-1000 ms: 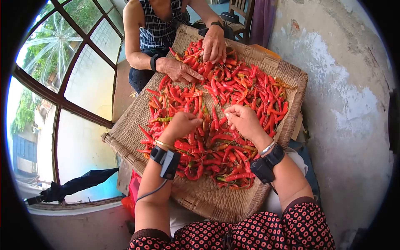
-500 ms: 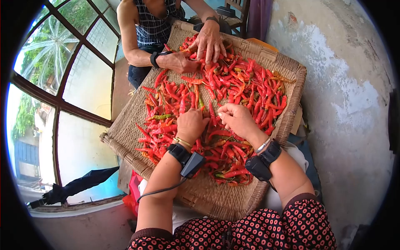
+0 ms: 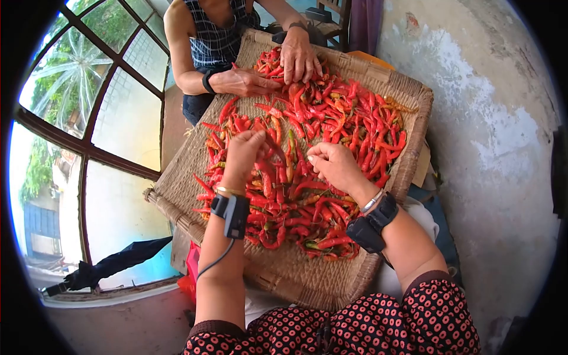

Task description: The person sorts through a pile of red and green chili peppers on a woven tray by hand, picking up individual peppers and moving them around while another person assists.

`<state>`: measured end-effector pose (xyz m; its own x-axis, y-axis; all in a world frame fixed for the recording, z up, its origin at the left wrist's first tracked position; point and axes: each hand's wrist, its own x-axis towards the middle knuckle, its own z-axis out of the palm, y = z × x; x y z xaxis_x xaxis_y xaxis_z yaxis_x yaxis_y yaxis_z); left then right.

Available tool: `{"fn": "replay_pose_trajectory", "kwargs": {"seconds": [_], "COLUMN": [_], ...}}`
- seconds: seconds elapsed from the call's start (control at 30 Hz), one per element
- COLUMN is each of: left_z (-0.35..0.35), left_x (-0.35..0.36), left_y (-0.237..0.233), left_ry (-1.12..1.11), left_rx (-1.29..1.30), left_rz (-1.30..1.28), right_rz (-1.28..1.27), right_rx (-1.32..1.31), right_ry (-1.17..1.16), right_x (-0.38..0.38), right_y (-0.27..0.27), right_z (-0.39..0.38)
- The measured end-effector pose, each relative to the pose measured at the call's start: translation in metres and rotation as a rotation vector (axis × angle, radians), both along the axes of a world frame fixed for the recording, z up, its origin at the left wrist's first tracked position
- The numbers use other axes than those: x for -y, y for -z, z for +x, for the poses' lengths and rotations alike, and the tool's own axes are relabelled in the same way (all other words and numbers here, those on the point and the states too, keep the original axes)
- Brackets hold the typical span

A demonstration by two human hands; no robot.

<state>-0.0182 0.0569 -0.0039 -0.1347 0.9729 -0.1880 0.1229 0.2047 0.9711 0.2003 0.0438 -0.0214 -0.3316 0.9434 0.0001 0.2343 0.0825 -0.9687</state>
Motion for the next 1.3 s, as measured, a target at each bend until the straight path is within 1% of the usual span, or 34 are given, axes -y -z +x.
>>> {"fn": "replay_pose_trajectory", "kwargs": {"seconds": [0.07, 0.1, 0.17, 0.2, 0.23, 0.27, 0.3, 0.33, 0.37, 0.5, 0.57, 0.6, 0.67, 0.7, 0.77, 0.8, 0.87, 0.9, 0.97, 1.0, 1.07, 1.1, 1.13, 1.2, 1.23, 1.27, 1.3], "left_z": [-0.001, 0.001, 0.009, 0.014, 0.017, 0.022, 0.033, 0.045, 0.051, 0.058, 0.056, 0.052, 0.041, 0.037, 0.03, 0.024, 0.015, 0.013, 0.01, 0.005, -0.009, -0.003, -0.006, -0.018, -0.023, -0.03, -0.032], "left_x": [-0.01, -0.009, -0.004, 0.003, 0.008, 0.013, 0.024, 0.034, 0.041, 0.043, 0.045, 0.043, 0.035, 0.032, 0.023, 0.016, 0.003, -0.002, -0.009, -0.011, -0.011, 0.002, 0.006, 0.011, 0.01, 0.01, 0.012], "left_y": [0.005, 0.005, 0.006, 0.008, 0.023, 0.037, 0.031, 0.018, 0.014, 0.017, 0.021, 0.022, 0.022, 0.017, 0.002, -0.002, -0.008, -0.009, -0.009, 0.001, 0.028, 0.001, 0.005, 0.022, 0.029, 0.033, 0.033], "left_ry": [-0.151, -0.151, -0.057, 0.054, 0.177, 0.3, 0.392, 0.479, 0.485, 0.556, 0.555, 0.554, 0.673, 0.673, 0.596, 0.595, 0.36, 0.358, -0.02, -0.021, 0.088, 0.228, 0.23, 0.12, 0.086, 0.081, 0.139], "left_rx": [0.408, 0.408, 0.107, -0.067, -0.372, -0.674, -0.934, -1.195, -1.313, -1.368, -1.347, -1.347, -0.942, -0.942, -0.597, -0.6, -0.336, -0.336, 0.001, 0.002, -0.505, -0.867, -0.867, -1.4, -1.458, -1.46, -1.51], "left_rz": [0.114, 0.113, 0.084, -0.012, 0.083, 0.177, 0.166, 0.155, 0.113, 0.051, 0.13, 0.13, -0.036, -0.036, -0.184, -0.185, -0.155, -0.155, 0.04, 0.043, 0.296, 0.21, 0.207, 0.517, 0.502, 0.502, 0.434], "right_rz": [0.0, 0.005, -0.034, -0.075, -0.081, -0.027, 0.03, 0.028, 0.027, 0.053, 0.052, 0.051, 0.062, 0.071, 0.06, 0.049, 0.047, 0.046, 0.042, 0.035, 0.039, 0.039, 0.036, 0.051, 0.053, 0.089, 0.125], "right_rx": [0.02, 0.038, 0.018, -0.003, -0.002, 0.005, 0.013, 0.016, 0.042, 0.067, 0.076, 0.086, 0.101, 0.117, 0.124, 0.134, 0.134, 0.136, 0.141, 0.148, 0.142, 0.136, 0.135, 0.152, 0.151, 0.193, 0.236], "right_ry": [-0.018, -0.033, -0.008, 0.018, 0.025, 0.023, 0.015, 0.012, 0.01, -0.001, 0.0, -0.004, -0.027, -0.05, -0.035, -0.02, -0.022, -0.025, -0.03, -0.035, -0.039, -0.042, -0.043, -0.054, -0.06, -0.063, -0.064], "right_x": [-0.001, -0.001, 0.001, 0.001, 0.0, -0.001, -0.002, 0.0, 0.001, 0.001, 0.002, 0.002, 0.002, 0.002, 0.002, 0.003, 0.003, 0.003, 0.003, 0.003, 0.003, 0.003, 0.003, 0.005, 0.005, 0.005, 0.006], "right_y": [0.0, -0.001, -0.006, -0.007, -0.004, 0.002, 0.005, 0.003, 0.0, 0.002, 0.002, 0.002, 0.002, 0.002, 0.002, 0.001, -0.001, -0.002, -0.002, -0.002, -0.001, -0.001, -0.001, -0.004, -0.005, -0.006, -0.007], "right_z": [0.001, 0.001, 0.001, 0.001, 0.001, 0.0, 0.0, -0.001, -0.001, 0.0, 0.0, 0.0, 0.0, 0.0, 0.0, -0.001, -0.001, -0.001, -0.001, -0.001, -0.001, -0.001, -0.001, -0.003, -0.004, -0.003, -0.003]}}
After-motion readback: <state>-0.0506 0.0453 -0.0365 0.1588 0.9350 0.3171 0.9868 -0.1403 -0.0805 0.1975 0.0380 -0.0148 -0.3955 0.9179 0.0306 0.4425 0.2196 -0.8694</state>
